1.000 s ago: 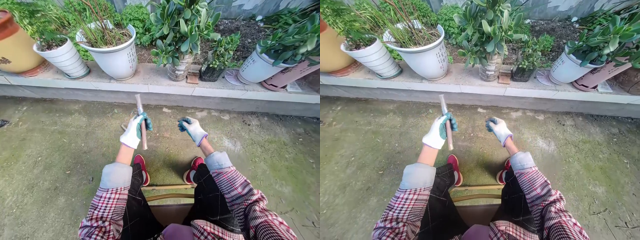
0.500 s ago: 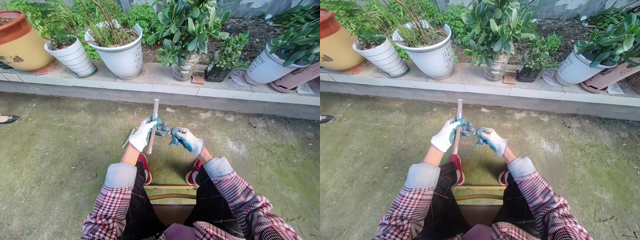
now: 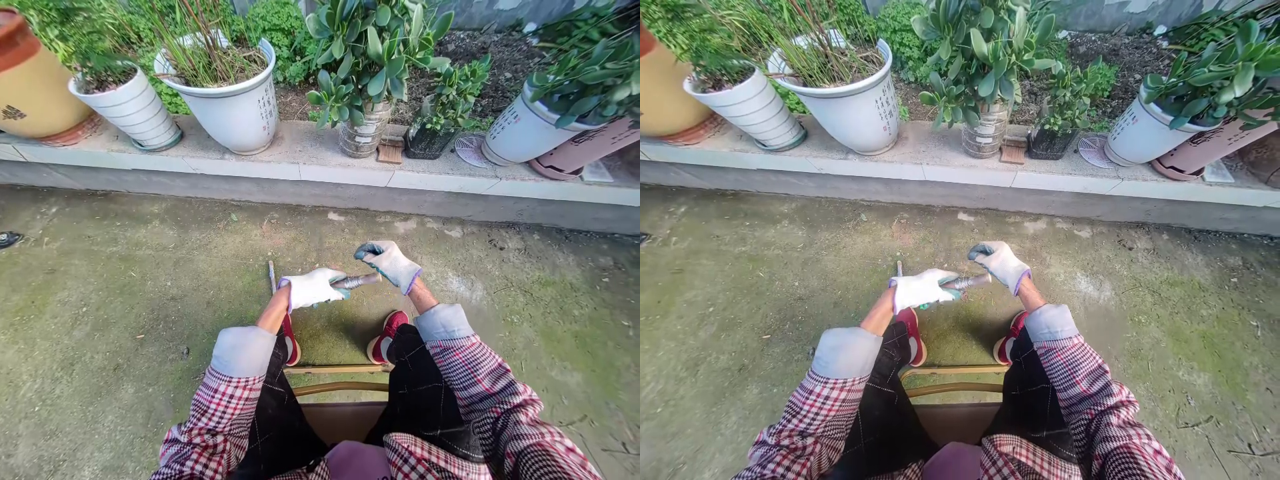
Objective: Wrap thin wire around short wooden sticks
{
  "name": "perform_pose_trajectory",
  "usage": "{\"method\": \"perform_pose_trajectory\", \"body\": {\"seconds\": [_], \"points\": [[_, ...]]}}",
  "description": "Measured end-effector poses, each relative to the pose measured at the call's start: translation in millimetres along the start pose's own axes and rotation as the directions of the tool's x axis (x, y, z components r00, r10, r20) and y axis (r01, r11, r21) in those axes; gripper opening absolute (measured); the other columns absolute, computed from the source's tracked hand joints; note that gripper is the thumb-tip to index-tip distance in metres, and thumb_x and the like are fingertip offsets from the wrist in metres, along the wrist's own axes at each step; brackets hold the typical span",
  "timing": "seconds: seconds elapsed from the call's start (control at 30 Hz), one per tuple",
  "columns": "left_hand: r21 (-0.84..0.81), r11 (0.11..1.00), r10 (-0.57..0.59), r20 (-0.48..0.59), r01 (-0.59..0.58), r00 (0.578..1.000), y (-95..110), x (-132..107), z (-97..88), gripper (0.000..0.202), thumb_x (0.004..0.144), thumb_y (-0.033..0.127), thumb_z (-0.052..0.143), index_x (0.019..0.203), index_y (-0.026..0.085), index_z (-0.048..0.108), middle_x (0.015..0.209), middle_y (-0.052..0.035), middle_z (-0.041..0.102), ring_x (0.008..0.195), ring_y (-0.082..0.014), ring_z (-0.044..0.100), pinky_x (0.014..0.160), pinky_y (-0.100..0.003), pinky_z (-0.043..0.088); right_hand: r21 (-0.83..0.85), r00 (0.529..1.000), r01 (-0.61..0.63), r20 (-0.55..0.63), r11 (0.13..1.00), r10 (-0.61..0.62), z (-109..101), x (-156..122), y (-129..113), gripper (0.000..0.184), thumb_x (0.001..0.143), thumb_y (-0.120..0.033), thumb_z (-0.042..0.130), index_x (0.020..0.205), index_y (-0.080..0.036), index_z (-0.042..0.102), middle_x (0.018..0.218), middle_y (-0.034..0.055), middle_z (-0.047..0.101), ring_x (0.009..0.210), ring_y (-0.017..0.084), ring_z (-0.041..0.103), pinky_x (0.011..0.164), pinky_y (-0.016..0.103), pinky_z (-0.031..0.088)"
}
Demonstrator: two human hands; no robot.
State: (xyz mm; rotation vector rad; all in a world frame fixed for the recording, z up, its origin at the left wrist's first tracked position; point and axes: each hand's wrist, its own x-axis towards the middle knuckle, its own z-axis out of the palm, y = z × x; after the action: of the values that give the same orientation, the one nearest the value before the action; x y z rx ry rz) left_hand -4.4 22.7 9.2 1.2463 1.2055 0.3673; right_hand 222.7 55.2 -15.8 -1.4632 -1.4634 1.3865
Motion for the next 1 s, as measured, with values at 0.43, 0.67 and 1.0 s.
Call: {"method": "perform_pose_trajectory", "body": {"seconds": [0.43,0.67,1.0], "points": [[0.474,0.881,0.170,-0.298,-0.008,0.939,-19.4,28.0,-21.9,0.006,0.075,0.021,0.070,0.080,0.023,0.067,0.056,0.0025,0.051,0.052,-0.0155,0.049,0.052,-0.026,0.033,0.002,0.981,-0.076,0.182,0.997,0.074,30.8,-33.8,-25.3,0.022,0.078,-0.036,0.063,0.084,-0.018,0.073,0.059,-0.0026,0.060,0.043,0.008,0.046,0.040,0.021,0.035],[0.369,0.922,0.097,0.079,-0.119,0.992,2.6,8.4,8.5,0.008,0.072,0.026,0.075,0.071,0.020,0.069,0.053,0.0022,0.055,0.047,-0.0128,0.049,0.048,-0.024,0.034,-0.052,0.999,-0.022,0.036,0.998,0.024,-18.3,-13.2,-11.0,0.021,0.069,-0.038,0.068,0.068,-0.017,0.069,0.060,-0.0015,0.059,0.053,0.009,0.045,0.047,0.022,0.034],[-0.139,0.984,0.096,-0.110,-0.111,0.989,-0.9,10.1,-9.3,0.028,0.071,0.030,0.080,0.095,0.017,0.075,0.059,0.0044,0.056,0.045,-0.0067,0.041,0.043,-0.018,0.032,0.383,0.955,-0.247,0.252,0.890,0.156,14.6,-24.2,-24.6,0.046,0.076,-0.061,0.075,0.093,-0.019,0.067,0.068,0.0002,0.070,0.035,0.006,0.036,0.029,0.021,0.021]]}}
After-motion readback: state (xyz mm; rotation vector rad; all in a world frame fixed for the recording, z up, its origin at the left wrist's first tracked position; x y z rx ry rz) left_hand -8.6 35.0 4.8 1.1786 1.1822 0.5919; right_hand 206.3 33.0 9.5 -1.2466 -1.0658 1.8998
